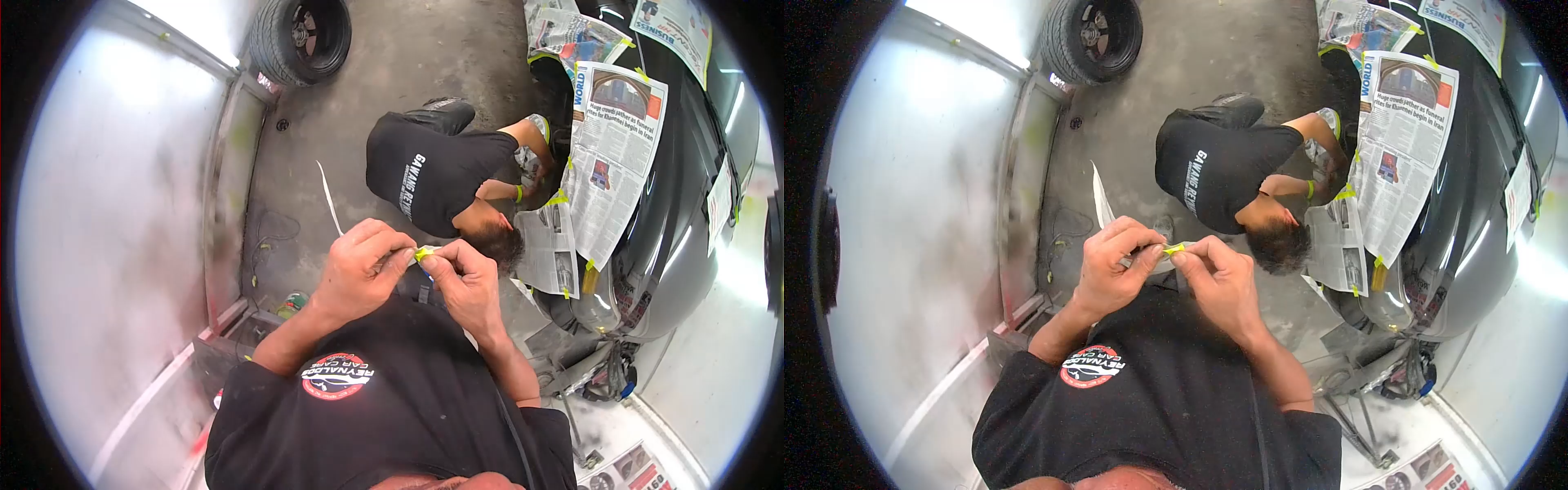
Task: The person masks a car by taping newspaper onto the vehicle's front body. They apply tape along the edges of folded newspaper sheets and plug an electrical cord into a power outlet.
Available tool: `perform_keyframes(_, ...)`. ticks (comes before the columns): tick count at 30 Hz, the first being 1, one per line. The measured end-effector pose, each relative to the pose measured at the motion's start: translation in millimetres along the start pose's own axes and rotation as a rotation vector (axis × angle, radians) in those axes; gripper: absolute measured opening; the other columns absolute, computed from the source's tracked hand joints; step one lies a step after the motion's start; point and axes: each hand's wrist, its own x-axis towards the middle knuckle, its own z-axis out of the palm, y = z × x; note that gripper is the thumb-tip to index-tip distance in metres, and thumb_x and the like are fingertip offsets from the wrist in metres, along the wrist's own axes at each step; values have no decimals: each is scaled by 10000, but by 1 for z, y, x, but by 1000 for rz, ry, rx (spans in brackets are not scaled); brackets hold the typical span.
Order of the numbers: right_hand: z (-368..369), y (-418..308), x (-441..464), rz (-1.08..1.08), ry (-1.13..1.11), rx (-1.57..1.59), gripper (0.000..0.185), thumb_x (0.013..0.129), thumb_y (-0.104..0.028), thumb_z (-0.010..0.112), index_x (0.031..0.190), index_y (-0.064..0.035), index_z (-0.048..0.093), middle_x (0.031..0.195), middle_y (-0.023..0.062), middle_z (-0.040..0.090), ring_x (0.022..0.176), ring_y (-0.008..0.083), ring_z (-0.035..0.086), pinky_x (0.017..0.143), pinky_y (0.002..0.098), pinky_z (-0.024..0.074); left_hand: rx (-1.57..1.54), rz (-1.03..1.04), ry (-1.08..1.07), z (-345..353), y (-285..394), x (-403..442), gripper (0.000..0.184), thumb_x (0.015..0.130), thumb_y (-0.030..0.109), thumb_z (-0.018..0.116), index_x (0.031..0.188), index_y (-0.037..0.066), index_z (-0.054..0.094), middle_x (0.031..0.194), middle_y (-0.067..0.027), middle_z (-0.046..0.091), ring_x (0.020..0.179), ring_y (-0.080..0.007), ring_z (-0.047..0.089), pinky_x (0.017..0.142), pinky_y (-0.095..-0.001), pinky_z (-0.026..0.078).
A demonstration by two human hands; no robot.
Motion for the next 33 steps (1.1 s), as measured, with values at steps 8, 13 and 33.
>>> perform_keyframes(8, 7, 5, -6, -62, 59, -42, 174, 957, -146, 724, 907, 16, 686, 692, 58, 684, 620, 66, 576, 575, 275, 466, 18, 164, -58, -4, 9, -1, 127, 802, -10, 730, 928, 3, 713, 840, -106, 676, 694, -240, 657, 632, -323, 527)
perform_keyframes(13, -2, 17, -25, -131, -23, -100, 272, 952, -185, 733, 1136, 8, 675, 780, 117, 699, 662, 160, 633, 632, 310, 494, 111, 209, 6, 11, 14, -18, 151, 754, -3, 764, 888, 12, 695, 795, -90, 646, 690, -256, 631, 602, -358, 508)
perform_keyframes(33, -13, 40, -61, -18, -230, -241, 672, 946, -188, 679, 1549, -63, 409, 788, 222, 687, 721, 377, 684, 743, 425, 521, 234, 340, 262, -52, 40, -20, 150, 719, -62, 765, 851, -4, 721, 768, -91, 685, 669, -202, 632, 579, -303, 485)
